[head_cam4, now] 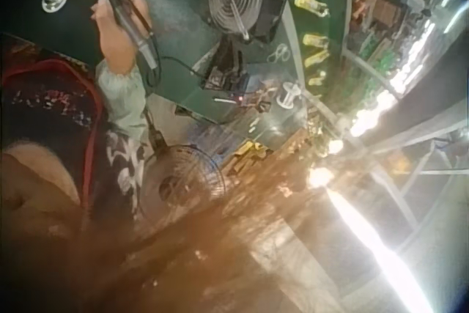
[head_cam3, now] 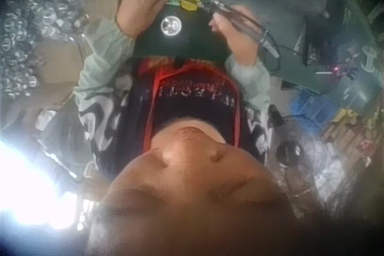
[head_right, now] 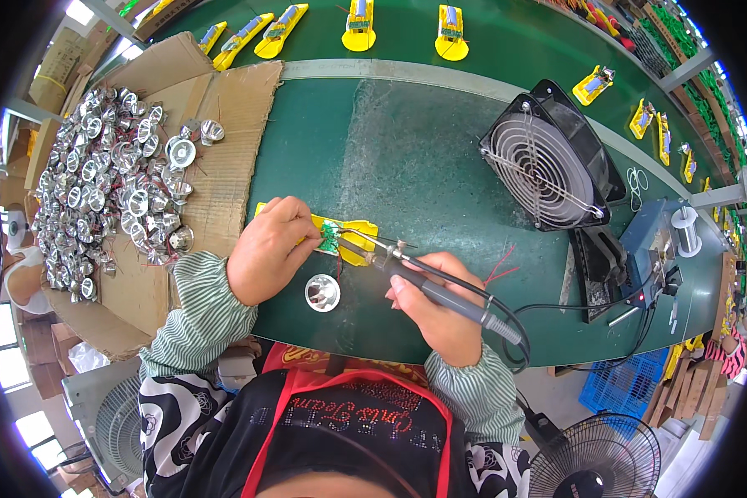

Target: The person solders wires and bulb components onto a circuit board using a soldering iron and tweezers.

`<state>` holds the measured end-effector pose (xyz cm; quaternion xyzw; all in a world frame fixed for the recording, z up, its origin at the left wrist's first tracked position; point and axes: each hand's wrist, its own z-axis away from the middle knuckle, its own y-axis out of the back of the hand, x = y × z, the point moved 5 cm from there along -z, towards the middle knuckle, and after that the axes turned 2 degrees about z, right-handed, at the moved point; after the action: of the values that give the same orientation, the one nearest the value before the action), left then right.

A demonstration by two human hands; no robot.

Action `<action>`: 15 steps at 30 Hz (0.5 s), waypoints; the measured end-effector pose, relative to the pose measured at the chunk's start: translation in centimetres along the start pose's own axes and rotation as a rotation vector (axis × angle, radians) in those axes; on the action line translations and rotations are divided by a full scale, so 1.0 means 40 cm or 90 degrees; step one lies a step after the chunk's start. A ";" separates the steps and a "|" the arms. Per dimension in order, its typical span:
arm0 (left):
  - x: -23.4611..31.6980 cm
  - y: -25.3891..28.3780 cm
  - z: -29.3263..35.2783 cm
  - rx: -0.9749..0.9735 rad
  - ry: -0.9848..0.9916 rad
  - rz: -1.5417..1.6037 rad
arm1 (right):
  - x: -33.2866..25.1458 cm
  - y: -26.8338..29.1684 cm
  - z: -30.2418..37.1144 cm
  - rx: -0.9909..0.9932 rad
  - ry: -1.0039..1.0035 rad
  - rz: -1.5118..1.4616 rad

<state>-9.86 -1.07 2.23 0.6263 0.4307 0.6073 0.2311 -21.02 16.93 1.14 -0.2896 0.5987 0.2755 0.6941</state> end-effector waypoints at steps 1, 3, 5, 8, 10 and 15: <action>0.001 0.000 -0.001 -0.019 0.003 -0.024 | 0.002 -0.003 -0.002 -0.012 0.007 0.010; 0.001 0.000 -0.010 -0.039 0.002 -0.044 | 0.007 -0.005 -0.006 -0.012 0.007 0.010; 0.004 -0.010 -0.019 -0.117 -0.022 -0.127 | 0.012 -0.007 -0.007 -0.013 0.008 0.011; 0.005 -0.013 -0.024 -0.133 -0.022 -0.158 | 0.017 -0.009 -0.009 -0.015 -0.004 0.004; 0.000 -0.015 -0.022 -0.135 -0.008 -0.167 | 0.018 -0.013 -0.010 -0.015 -0.021 0.000; -0.003 -0.014 -0.026 -0.156 0.017 -0.177 | 0.021 -0.014 -0.014 -0.014 -0.032 0.013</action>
<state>-10.98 -1.10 1.87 0.5195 0.4388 0.6259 0.3819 -20.87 16.17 0.30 -0.2839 0.5811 0.2964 0.7028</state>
